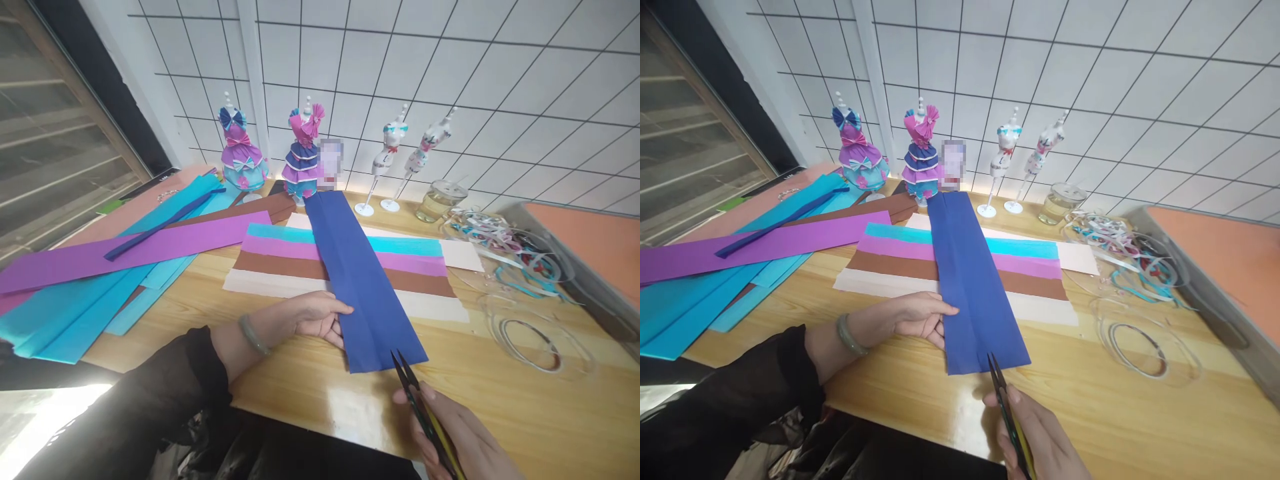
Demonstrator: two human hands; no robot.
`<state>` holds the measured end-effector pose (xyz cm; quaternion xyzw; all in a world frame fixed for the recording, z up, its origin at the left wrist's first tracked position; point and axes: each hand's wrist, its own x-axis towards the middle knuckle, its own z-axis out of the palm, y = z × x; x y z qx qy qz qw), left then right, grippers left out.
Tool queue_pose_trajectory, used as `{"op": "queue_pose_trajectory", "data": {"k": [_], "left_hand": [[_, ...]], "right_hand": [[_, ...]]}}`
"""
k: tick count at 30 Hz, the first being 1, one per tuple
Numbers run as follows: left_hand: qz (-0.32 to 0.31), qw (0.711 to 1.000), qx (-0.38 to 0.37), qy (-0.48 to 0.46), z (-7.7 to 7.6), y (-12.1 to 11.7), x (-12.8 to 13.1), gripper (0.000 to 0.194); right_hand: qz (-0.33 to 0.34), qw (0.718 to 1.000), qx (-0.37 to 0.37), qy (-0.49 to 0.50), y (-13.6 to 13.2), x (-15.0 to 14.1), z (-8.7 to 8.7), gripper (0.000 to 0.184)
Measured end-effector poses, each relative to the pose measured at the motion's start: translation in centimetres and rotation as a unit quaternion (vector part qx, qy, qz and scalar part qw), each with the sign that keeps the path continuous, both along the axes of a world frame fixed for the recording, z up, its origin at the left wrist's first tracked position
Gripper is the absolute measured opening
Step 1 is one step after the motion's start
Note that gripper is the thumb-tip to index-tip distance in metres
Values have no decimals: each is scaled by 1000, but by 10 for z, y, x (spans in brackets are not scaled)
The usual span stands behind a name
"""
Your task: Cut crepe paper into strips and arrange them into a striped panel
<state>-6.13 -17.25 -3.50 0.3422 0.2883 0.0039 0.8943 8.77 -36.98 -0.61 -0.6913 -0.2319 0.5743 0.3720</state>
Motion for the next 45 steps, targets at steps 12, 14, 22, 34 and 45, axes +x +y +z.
{"op": "queue_pose_trajectory", "data": {"k": [12,14,22,34,45], "left_hand": [[14,993,33,-115,-7,-3,-5,37],[16,993,43,-106,-7,-3,-4,36],[5,992,19,-127,-6,-3,-4,36],[-5,994,26,-110,-4,-2,-5,38],[0,993,39,-115,-9,-2,-6,33]], "right_hand": [[46,999,13,24,12,0,9,44],[71,997,26,-14,14,2,14,43],[118,991,-18,-67,26,5,15,50],[133,988,-15,-72,19,4,4,53],[117,987,-29,-108,13,-1,10,57]]}}
